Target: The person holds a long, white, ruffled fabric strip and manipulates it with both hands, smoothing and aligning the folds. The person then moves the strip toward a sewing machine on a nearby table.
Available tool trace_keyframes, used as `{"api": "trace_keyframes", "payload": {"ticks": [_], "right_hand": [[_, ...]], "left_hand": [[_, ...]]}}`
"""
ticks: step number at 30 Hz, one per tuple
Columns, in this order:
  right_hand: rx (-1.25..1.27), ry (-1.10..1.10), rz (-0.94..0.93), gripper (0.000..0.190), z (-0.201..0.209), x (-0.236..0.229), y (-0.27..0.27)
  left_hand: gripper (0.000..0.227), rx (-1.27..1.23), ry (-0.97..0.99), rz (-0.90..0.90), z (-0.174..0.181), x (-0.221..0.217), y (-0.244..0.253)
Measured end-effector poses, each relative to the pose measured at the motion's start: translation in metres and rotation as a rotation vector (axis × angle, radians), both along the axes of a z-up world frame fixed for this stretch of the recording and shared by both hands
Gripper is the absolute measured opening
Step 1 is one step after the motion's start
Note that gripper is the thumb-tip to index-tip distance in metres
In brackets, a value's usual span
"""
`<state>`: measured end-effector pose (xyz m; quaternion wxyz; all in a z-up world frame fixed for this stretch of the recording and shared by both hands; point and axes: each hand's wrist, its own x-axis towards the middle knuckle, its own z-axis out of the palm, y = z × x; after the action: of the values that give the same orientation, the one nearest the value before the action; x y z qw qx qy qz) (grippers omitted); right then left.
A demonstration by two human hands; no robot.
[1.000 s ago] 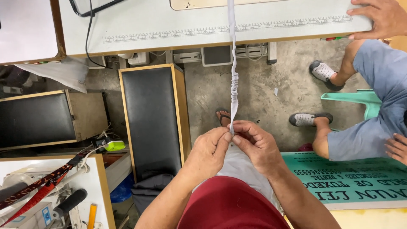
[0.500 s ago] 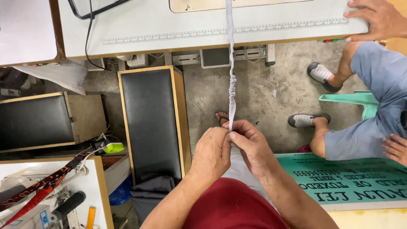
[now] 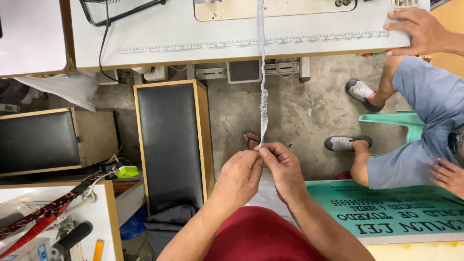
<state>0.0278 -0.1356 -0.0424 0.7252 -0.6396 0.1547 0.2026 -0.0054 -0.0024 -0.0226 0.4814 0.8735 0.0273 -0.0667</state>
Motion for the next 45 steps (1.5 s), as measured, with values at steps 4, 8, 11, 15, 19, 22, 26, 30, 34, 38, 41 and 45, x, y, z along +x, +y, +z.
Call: {"api": "trace_keyframes", "payload": {"ticks": [4, 8, 11, 15, 19, 22, 26, 30, 34, 38, 41, 45], "right_hand": [[-0.070, -0.018, 0.011, 0.018, 0.007, -0.005, -0.002], [-0.085, -0.068, -0.006, 0.020, 0.006, -0.013, -0.003], [-0.081, -0.077, -0.036, 0.019, 0.002, -0.021, -0.002], [-0.046, -0.084, -0.104, 0.018, -0.019, -0.031, -0.005], [-0.036, -0.087, -0.155, 0.019, -0.010, -0.033, 0.002], [-0.033, -0.098, -0.183, 0.017, -0.011, -0.037, 0.008], [-0.037, -0.113, -0.181, 0.015, -0.011, -0.037, 0.007], [-0.065, -0.118, -0.102, 0.015, 0.000, -0.032, 0.005], [0.022, -0.102, -0.112, 0.015, -0.003, -0.027, 0.000], [-0.267, -0.210, 0.175, 0.018, -0.004, -0.013, -0.025], [-0.224, -0.231, 0.198, 0.026, 0.023, -0.006, -0.017], [0.198, -0.019, 0.048, 0.032, 0.039, -0.007, 0.005]], "left_hand": [[0.022, 0.114, 0.102, 0.019, 0.013, -0.001, 0.006], [0.027, -0.121, 0.013, 0.181, 0.026, 0.003, 0.000], [0.034, -0.333, 0.005, 0.210, 0.015, -0.001, -0.015], [0.033, -0.503, 0.034, 0.295, 0.000, -0.003, -0.027], [0.030, -0.551, 0.138, 0.317, 0.004, 0.002, -0.024], [0.027, -0.629, 0.231, 0.363, -0.001, 0.003, -0.023], [0.026, -0.658, 0.215, 0.375, -0.001, 0.003, -0.021], [0.026, -0.763, 0.181, 0.384, 0.001, 0.003, -0.016], [0.027, -0.806, 0.157, 0.414, -0.002, 0.000, -0.014], [0.020, -0.426, 0.042, 0.424, -0.002, -0.005, -0.008], [0.020, -0.360, 0.030, 0.407, 0.000, -0.008, -0.012], [0.017, -0.312, -0.014, 0.366, 0.001, -0.009, -0.017]]}}
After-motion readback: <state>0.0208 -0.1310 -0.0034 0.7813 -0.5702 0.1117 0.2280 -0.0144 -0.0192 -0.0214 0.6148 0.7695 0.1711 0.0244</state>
